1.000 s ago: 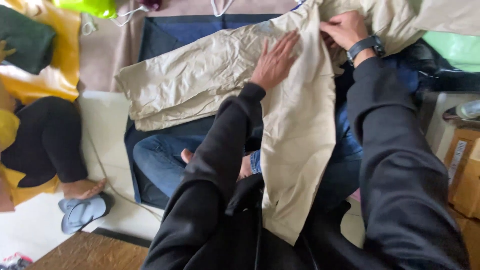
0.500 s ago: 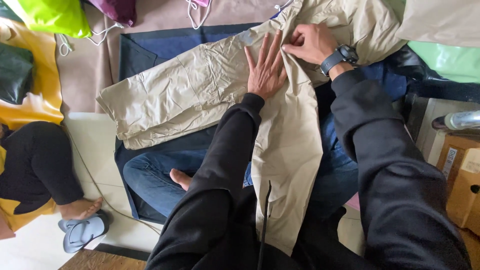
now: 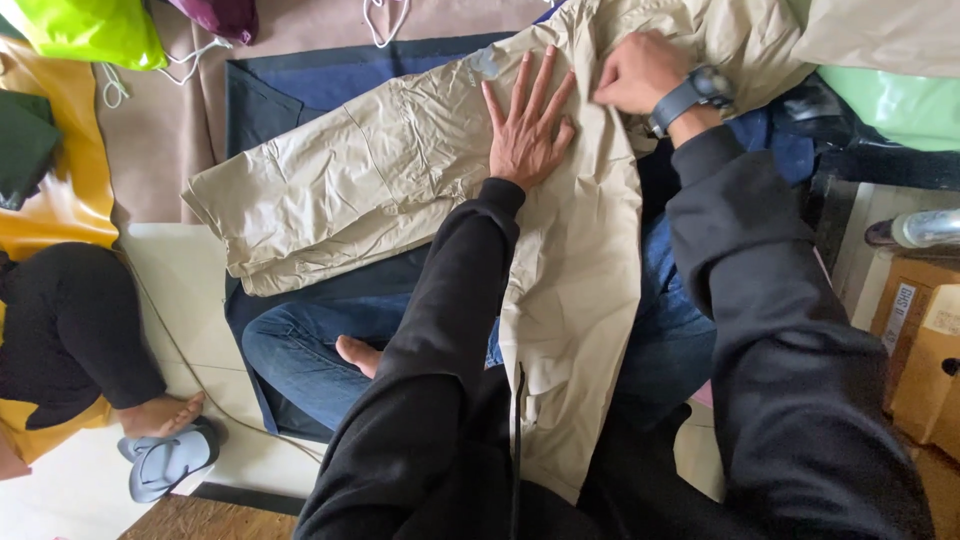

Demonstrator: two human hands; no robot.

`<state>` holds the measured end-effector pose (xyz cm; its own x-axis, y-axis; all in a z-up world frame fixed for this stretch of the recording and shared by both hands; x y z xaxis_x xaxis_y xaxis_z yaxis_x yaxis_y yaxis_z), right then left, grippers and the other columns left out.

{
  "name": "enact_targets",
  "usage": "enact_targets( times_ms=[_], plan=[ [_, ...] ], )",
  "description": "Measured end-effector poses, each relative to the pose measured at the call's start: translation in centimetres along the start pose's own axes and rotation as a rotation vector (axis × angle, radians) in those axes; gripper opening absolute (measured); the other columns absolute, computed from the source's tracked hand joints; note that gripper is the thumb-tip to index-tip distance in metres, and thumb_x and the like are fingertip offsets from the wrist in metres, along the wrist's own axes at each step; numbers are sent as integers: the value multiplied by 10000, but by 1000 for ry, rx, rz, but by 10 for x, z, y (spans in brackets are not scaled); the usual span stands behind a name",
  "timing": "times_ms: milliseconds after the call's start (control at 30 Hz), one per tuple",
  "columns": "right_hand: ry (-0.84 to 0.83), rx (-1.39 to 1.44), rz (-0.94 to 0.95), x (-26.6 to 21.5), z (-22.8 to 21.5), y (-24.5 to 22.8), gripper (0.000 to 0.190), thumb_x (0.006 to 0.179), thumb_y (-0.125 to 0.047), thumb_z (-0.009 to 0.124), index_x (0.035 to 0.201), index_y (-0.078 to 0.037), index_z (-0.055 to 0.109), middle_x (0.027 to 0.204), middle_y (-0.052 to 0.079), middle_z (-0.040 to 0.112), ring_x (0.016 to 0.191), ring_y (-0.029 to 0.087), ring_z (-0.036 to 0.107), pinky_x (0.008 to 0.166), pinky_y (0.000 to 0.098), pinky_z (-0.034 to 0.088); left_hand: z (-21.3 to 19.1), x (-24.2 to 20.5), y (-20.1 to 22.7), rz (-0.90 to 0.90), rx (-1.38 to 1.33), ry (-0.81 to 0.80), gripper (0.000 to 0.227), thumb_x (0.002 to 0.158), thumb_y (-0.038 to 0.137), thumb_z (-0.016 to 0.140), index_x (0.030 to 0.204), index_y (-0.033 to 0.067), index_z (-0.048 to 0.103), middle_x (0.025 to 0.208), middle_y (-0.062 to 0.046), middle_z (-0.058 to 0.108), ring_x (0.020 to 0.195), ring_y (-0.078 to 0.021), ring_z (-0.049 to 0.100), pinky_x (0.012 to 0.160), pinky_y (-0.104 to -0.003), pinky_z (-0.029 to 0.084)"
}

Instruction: The person folds a pair of tan pants by hand and places them inside a tan drawstring bag, then pulls the drawstring to close it.

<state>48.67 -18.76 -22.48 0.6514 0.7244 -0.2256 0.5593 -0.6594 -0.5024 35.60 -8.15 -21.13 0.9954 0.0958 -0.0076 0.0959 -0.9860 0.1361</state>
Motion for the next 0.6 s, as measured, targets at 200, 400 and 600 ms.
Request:
enact_targets(
  times_ms=[200,400,600],
  plan=[
    [-255,236,355,-36,-37,15,145,893,-146,775,881,-2,788,691,89,727,505,169,631,508,289,516,-3,0,0,-26,109,-111,745,1016,515,564,1674,381,242,1739,35,125,1620,-236,87,1230,-775,20],
    [-59,459,219,-26,-43,11,138,989,-114,734,988,20,765,810,109,744,616,175,712,530,265,564,0,0,-2,-27,89,-100,708,1041,522,532,1674,377,249,1740,54,130,1624,-227,88,1237,-769,1],
    [181,348,-60,-4,-28,9,150,954,-92,883,927,26,794,736,86,728,513,150,648,477,255,517,-5,0,-1,-45,89,-108,639,1128,630,452,1671,354,255,1726,132,155,1616,-188,88,1257,-727,-10]
  ],
)
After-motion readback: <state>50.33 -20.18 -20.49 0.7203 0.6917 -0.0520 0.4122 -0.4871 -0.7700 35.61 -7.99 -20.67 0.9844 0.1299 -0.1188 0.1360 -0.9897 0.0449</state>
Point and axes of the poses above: each hand's wrist, its own x-axis towards the middle knuckle, its own z-axis out of the palm, y = z × x, the point moved 9 cm from there along x, towards the middle knuckle
